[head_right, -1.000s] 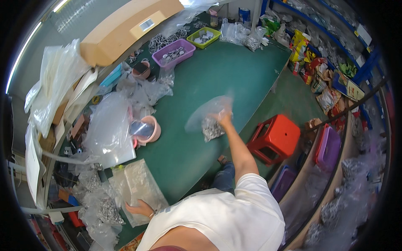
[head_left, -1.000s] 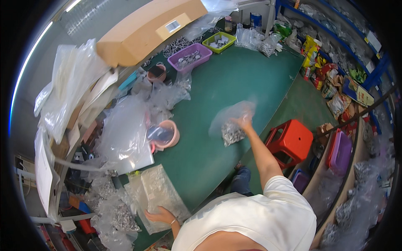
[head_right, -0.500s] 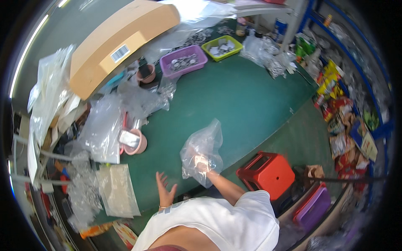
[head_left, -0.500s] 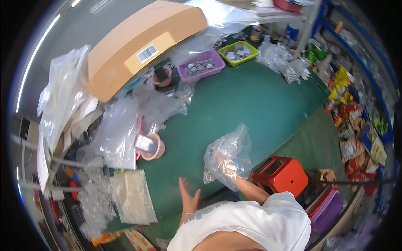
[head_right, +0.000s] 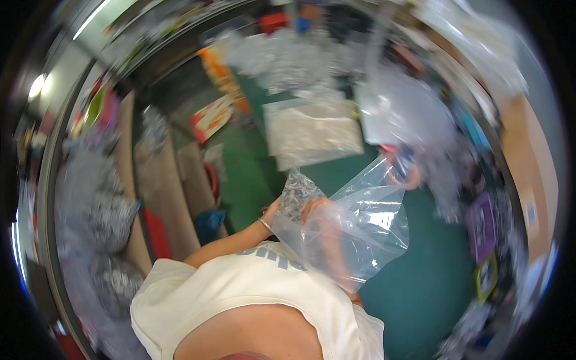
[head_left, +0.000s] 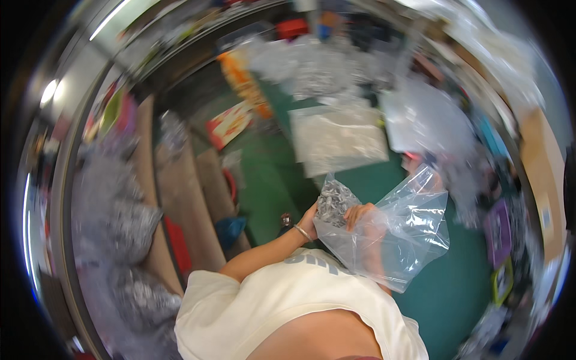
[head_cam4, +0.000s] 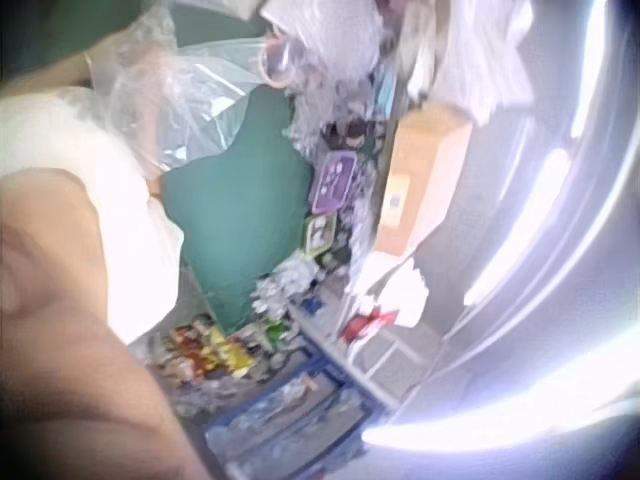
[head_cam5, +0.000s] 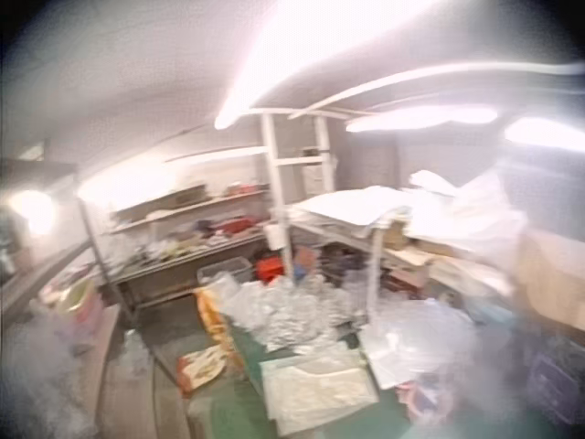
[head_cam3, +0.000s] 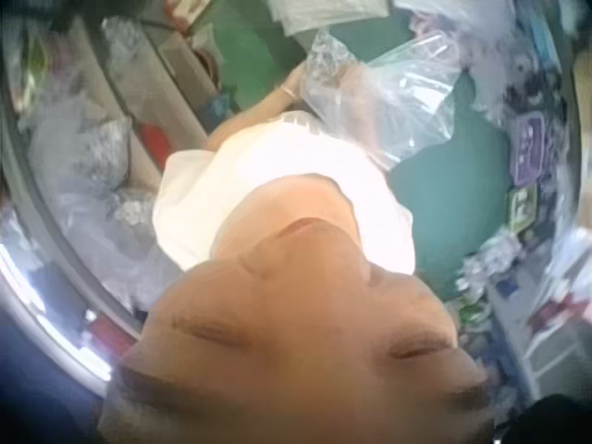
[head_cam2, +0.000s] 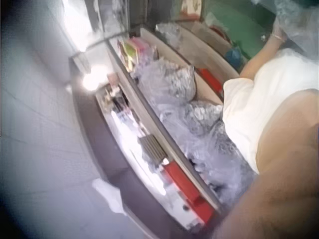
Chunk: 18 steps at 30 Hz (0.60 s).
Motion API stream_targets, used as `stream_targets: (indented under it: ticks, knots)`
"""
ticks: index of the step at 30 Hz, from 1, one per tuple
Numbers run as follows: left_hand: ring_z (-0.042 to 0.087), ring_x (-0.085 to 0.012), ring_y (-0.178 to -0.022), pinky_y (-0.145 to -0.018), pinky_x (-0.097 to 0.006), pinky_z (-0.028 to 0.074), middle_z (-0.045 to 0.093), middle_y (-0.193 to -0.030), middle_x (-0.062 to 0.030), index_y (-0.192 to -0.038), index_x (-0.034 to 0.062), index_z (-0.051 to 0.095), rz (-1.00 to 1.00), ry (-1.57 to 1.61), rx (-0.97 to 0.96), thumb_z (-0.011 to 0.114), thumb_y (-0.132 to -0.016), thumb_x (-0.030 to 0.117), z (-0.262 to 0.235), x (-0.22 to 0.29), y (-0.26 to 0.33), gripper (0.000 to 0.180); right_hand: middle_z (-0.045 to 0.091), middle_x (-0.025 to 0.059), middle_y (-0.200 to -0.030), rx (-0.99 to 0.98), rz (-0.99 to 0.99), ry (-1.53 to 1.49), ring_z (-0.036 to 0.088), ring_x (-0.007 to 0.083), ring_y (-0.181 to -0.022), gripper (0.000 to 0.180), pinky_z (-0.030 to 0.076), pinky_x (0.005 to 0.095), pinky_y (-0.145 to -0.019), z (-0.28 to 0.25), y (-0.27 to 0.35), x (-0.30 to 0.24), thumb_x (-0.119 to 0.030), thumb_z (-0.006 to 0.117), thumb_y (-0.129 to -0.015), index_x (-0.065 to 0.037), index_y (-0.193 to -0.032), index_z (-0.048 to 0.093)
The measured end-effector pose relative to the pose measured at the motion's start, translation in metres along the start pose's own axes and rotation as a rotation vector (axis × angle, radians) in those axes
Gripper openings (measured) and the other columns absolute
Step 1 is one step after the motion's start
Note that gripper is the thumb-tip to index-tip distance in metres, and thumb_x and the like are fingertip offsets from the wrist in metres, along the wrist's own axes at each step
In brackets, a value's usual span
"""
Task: The person empties a bag of metal components onto a green workbench and sorts through the pile by hand.
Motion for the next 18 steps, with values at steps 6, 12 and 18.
stream_targets:
  ticks: [6, 12, 18]
  knots:
    - [0.044, -0.0284, -0.112, -0.098, -0.041, 0.030, 0.046, -0.122, -0.0115, -0.122, 0.0084, 0.042, 0.341, 0.350, -0.121, 0.031, -0.086, 0.052, -0.073, 0.118, 0.062, 0.058, 0.043, 0.0082, -0.049, -0.121, 0.192, 0.055, 0.047, 0.0215, -0.049, 0.028, 0.041, 0.0362, -0.065, 0.118, -0.076, 0.119, -0.026, 0.047, -0.084, -0.007, -0.063, 0.042]
    - [0.038, -0.0273, -0.116, -0.101, -0.040, 0.025, 0.040, -0.127, -0.0132, -0.128, 0.0066, 0.034, 0.456, 0.426, -0.050, 0.030, -0.086, 0.051, -0.094, 0.241, 0.098, 0.061, 0.047, 0.0096, -0.055, -0.220, 0.223, -0.128, 0.049, 0.0222, -0.056, 0.030, 0.040, 0.0393, -0.076, 0.174, -0.174, 0.214, -0.029, 0.044, -0.086, -0.006, -0.067, 0.043]
    - [0.044, -0.0266, -0.111, -0.097, -0.040, 0.030, 0.045, -0.123, -0.0100, -0.122, 0.0075, 0.041, 0.572, 0.462, 0.021, 0.035, -0.086, 0.047, -0.119, 0.354, 0.083, 0.054, 0.047, 0.0088, -0.063, -0.134, 0.275, -0.253, 0.047, 0.0233, -0.068, 0.024, 0.035, 0.0413, -0.086, 0.211, -0.297, 0.295, -0.024, 0.041, -0.088, -0.006, -0.072, 0.043]
Point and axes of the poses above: each hand's wrist, its own y-axis away from the middle knuckle, its own z-axis out of the palm, x = y × z, the point moved 1 cm from there along -y, towards the middle knuckle
